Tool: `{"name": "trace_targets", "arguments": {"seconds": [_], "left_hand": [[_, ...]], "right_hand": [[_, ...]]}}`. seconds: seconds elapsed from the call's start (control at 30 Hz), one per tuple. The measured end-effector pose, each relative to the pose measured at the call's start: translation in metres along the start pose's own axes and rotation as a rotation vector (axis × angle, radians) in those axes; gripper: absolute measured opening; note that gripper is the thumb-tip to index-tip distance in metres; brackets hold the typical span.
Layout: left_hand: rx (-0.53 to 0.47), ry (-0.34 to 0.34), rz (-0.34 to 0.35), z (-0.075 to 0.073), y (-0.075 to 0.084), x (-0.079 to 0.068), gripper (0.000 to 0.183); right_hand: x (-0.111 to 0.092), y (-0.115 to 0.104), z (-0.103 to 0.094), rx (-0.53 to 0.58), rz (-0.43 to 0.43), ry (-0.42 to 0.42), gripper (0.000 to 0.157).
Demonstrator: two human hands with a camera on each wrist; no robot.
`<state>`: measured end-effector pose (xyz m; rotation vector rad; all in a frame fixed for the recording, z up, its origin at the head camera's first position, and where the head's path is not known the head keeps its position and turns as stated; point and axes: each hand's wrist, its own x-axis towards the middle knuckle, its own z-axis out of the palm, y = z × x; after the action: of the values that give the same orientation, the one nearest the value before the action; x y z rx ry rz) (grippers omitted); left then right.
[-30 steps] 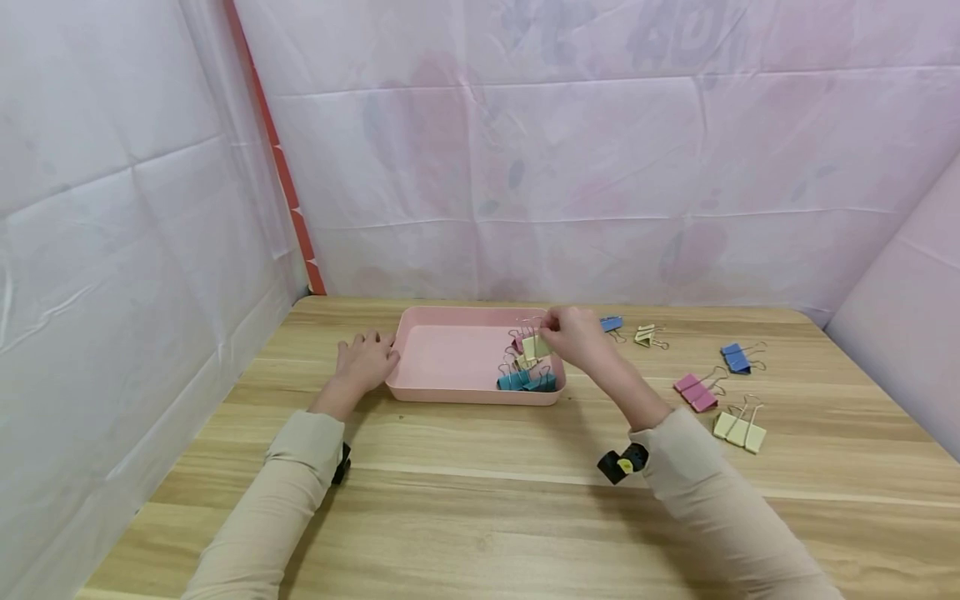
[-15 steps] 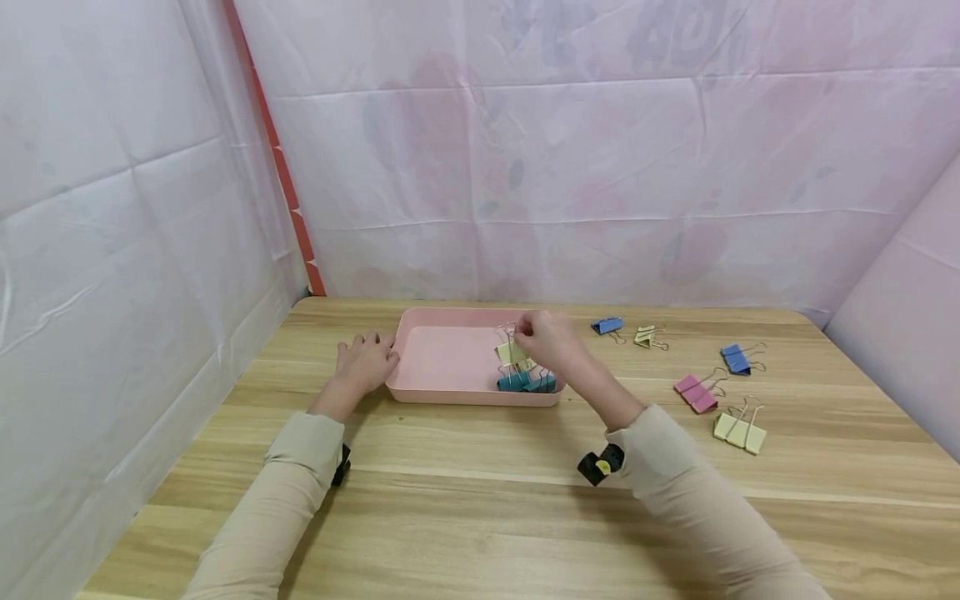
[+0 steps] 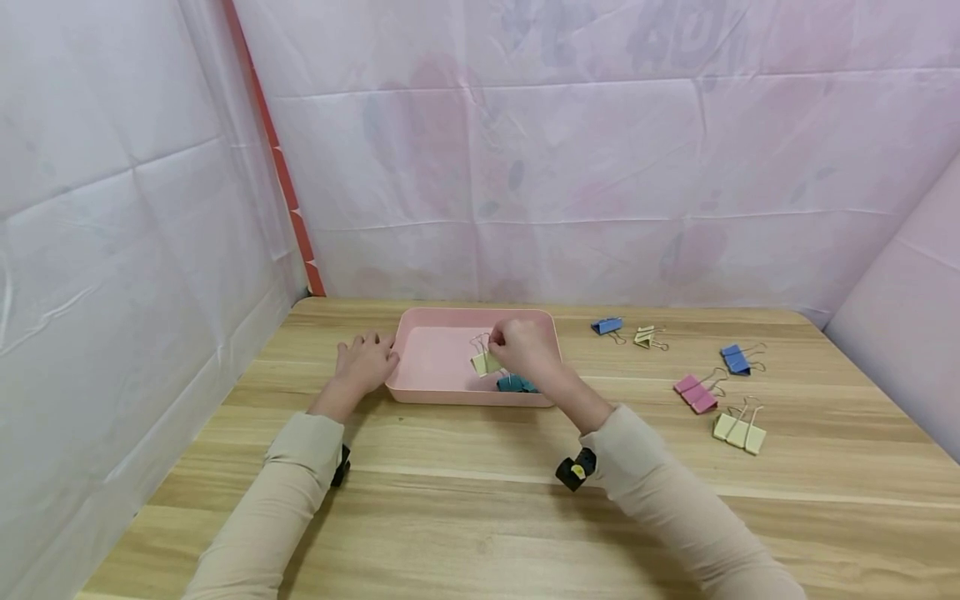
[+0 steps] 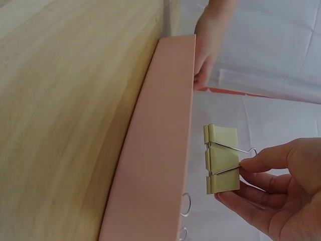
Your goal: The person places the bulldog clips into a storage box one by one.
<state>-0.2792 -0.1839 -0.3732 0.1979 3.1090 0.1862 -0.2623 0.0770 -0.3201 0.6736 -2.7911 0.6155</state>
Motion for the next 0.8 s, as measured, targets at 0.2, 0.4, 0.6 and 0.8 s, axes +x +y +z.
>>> {"name": "trace_targets", "arguments": {"seconds": [0.2, 0.4, 0.6, 0.8], "left_hand": [[-0.002, 0.000, -0.001, 0.000, -0.001, 0.000, 0.048], [-0.001, -0.005, -0.001, 0.001, 0.000, 0.000, 0.049], [0.001, -0.002, 0.000, 0.001, 0.000, 0.000, 0.048], [0.001, -0.007, -0.002, 0.000, 0.000, 0.000, 0.049]], "right_hand": [[0.001, -0.008, 0.006, 0.079, 0.042, -0.041, 0.013], [0.002, -0.009, 0.015, 0.122, 0.036, -0.032, 0.013], [0.004, -0.010, 0.024, 0.104, 0.038, -0.046, 0.012], [0.005, -0.010, 0.035, 0.094, 0.038, -0.071, 0.012]]}}
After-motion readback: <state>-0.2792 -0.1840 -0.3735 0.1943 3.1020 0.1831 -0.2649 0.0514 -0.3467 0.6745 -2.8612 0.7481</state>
